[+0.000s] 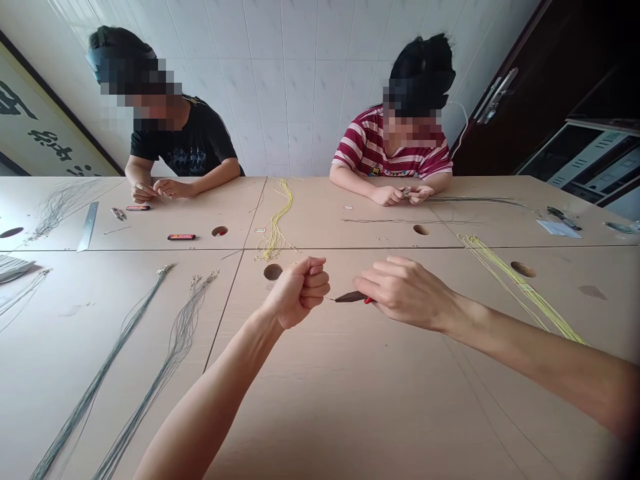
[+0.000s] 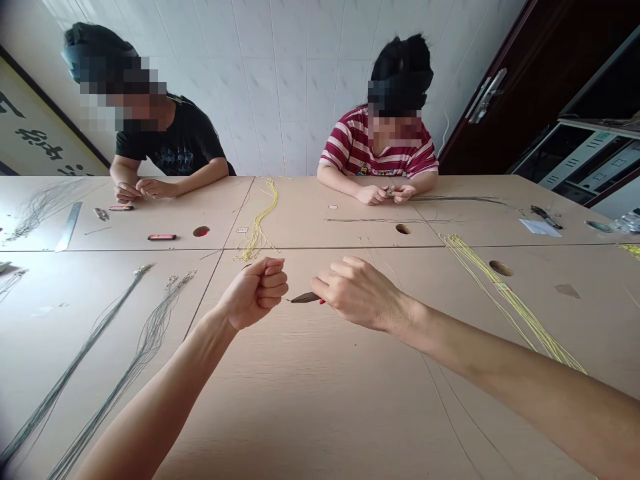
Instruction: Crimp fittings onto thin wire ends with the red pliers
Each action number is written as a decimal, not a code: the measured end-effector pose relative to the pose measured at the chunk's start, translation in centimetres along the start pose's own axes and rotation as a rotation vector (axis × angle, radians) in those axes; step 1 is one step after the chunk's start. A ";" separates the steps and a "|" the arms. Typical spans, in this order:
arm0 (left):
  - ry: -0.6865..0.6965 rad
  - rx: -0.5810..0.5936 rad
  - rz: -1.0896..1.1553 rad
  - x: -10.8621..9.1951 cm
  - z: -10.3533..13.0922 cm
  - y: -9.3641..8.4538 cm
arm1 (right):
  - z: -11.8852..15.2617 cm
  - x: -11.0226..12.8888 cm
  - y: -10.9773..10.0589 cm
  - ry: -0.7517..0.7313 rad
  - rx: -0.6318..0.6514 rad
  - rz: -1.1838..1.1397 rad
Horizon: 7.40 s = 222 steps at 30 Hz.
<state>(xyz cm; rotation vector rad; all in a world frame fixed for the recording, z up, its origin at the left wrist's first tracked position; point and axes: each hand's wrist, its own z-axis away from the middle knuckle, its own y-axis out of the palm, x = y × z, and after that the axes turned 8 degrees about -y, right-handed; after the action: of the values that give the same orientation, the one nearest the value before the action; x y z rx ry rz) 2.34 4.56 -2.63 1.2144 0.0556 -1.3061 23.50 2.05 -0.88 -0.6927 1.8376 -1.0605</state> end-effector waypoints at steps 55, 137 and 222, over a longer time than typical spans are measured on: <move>0.469 0.001 -1.439 1.5 2.0 -0.1 | 1.6 -0.8 -1.2 -0.125 -0.050 0.074; 0.705 -0.103 -0.856 0.8 2.8 0.6 | -2.3 5.3 0.3 0.607 -0.736 -0.673; 0.724 -0.093 -0.949 1.0 3.5 0.6 | -2.3 5.6 0.0 0.585 -0.713 -0.742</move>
<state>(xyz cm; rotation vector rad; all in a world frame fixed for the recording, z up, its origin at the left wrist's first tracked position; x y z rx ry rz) 1.14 1.32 -1.36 1.5923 1.3294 -1.5273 18.86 -1.46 -2.62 -1.7246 2.5909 -1.1156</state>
